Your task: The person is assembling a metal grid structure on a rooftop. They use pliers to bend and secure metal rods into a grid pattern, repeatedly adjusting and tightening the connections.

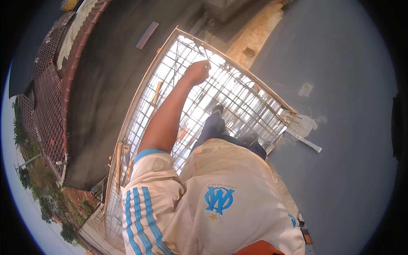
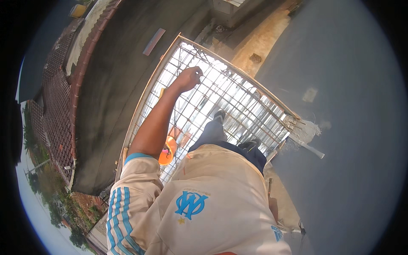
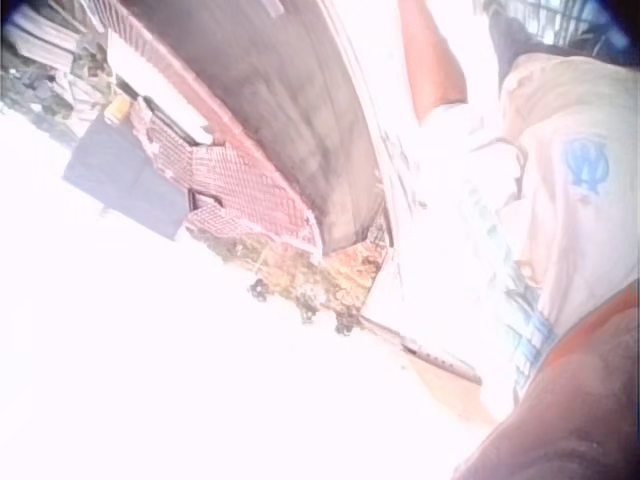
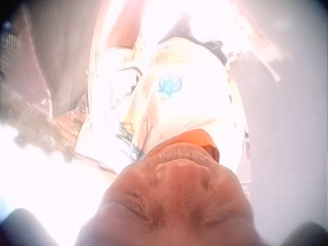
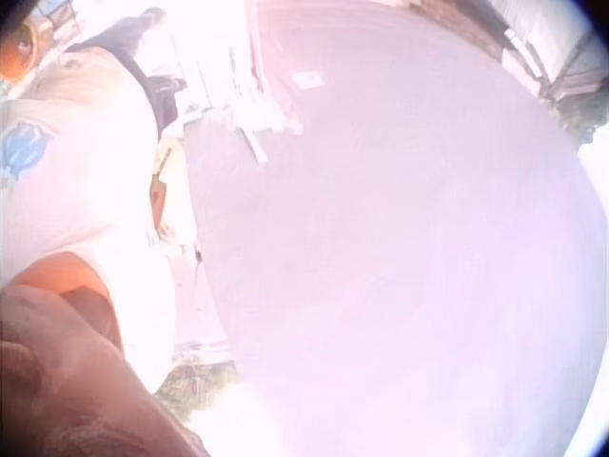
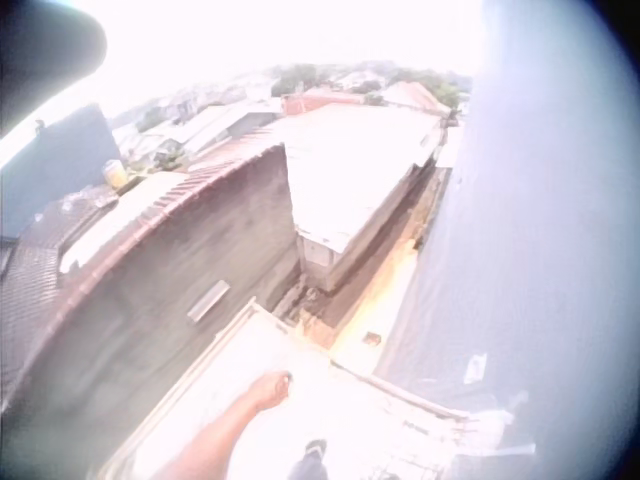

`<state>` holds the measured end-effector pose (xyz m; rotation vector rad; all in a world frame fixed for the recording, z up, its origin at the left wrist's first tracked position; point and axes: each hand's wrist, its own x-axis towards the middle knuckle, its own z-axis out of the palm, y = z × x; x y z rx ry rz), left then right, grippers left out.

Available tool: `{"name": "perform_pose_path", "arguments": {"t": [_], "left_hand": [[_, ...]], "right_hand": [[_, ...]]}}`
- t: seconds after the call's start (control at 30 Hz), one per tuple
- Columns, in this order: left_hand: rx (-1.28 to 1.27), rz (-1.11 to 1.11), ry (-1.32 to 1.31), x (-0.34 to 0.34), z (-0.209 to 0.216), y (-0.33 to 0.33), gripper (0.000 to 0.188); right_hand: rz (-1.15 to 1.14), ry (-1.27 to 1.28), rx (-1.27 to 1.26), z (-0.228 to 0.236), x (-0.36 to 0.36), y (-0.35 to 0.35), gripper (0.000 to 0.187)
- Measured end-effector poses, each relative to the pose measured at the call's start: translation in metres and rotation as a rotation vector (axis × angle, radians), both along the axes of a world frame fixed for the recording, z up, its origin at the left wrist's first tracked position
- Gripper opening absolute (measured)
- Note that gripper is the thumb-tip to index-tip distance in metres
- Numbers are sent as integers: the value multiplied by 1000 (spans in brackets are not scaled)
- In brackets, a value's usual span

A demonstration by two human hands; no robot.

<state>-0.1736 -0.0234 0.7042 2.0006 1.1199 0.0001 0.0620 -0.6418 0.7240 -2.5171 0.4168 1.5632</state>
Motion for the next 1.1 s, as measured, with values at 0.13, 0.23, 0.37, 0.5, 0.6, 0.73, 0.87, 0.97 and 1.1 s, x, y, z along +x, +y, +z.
{"name": "perform_pose_path", "arguments": {"t": [0.13,0.23,0.37,0.5,0.6,0.73,0.87,0.97,1.1], "left_hand": [[-278,53,441,-196,-106,-140,18],[-774,-17,807,-299,-152,-253,13],[-1040,320,580,-340,-173,-277,21],[-540,533,185,-274,-124,-229,29],[-593,766,-22,-209,-93,-205,26],[-603,786,-100,-163,-74,-239,21],[-666,761,5,-169,-85,-320,27],[-708,836,83,-179,-100,-396,27],[-782,981,100,-173,-84,-480,26]], "right_hand": [[39,-8,-5,2,7,23,26],[109,0,2,-1,17,47,25],[185,7,21,-1,30,68,25],[296,11,48,-10,49,82,24],[346,1,72,-15,67,74,24],[416,1,104,-23,90,56,23],[495,21,123,-33,113,28,23],[586,43,130,-45,133,4,22],[746,55,125,-59,161,-35,22]]}}
